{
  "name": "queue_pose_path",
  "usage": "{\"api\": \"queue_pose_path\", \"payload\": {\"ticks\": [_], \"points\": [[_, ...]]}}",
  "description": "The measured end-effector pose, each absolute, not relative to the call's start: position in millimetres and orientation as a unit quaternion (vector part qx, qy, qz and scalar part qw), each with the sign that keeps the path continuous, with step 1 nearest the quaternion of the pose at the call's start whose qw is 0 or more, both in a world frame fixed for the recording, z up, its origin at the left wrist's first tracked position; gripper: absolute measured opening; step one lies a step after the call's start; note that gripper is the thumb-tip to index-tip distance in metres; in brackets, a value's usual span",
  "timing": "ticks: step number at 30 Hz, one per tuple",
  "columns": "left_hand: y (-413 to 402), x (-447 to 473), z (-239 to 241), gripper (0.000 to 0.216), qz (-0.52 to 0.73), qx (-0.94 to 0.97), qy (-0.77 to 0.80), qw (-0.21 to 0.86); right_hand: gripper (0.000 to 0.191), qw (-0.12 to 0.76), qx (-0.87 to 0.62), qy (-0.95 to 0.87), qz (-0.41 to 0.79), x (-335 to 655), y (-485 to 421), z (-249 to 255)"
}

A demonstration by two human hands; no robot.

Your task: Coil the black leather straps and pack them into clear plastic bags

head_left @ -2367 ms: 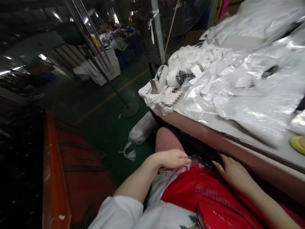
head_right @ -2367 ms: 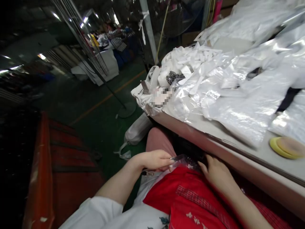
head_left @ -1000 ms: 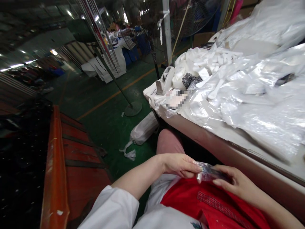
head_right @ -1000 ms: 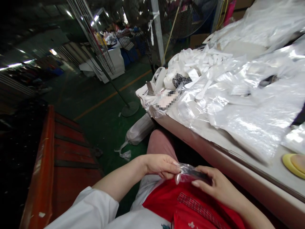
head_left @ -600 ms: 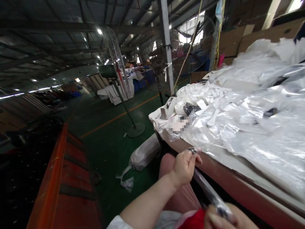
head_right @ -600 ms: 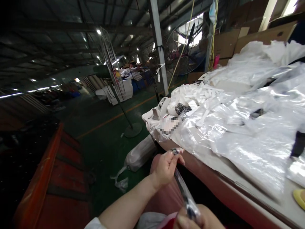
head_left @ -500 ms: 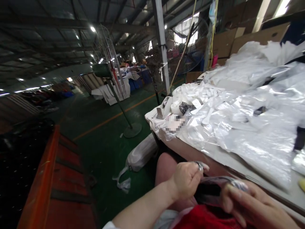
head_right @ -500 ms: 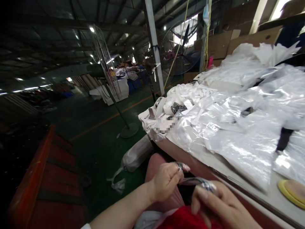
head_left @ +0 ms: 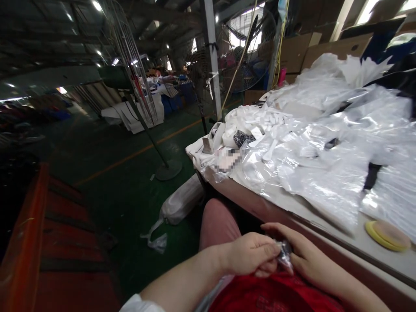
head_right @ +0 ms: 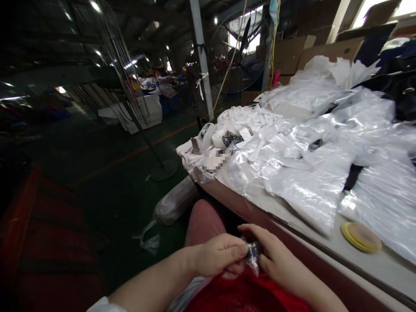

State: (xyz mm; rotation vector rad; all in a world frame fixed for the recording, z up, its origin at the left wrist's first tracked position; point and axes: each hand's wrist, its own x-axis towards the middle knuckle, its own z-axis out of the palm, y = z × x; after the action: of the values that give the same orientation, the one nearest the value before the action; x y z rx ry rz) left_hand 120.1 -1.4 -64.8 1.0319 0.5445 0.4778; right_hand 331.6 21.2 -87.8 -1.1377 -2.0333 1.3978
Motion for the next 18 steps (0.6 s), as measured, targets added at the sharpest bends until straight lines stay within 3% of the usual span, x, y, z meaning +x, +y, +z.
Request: {"api": "queue_pose_path", "payload": {"ticks": [6, 12, 15, 18], "points": [[2.1, 114.5, -58.2, 0.051, 0.201, 0.468, 0.225, 0.831, 0.037, 0.226, -0.408, -0.73, 0.5, 346.5, 36.4, -98.0], [10.9, 130.3, -54.4, 0.048, 0.343, 0.362, 0.168, 0.85, 0.04, 0.102, -0.343, -0.73, 0.582, 298.2, -5.8, -108.0], [24.0, 132.5, -59.1, 0.048, 0.497, 0.443, 0.275, 0.694, 0.04, 0.084, -0.336, -0.748, 0.566, 280.9, -36.0, -102.2], [30.5, 127.0, -70.3, 0.051, 0.491, 0.65, 0.414, 0.405, 0.044, 0.149, -0.372, -0.695, 0.597, 296.4, -40.4, -76.9]]}}
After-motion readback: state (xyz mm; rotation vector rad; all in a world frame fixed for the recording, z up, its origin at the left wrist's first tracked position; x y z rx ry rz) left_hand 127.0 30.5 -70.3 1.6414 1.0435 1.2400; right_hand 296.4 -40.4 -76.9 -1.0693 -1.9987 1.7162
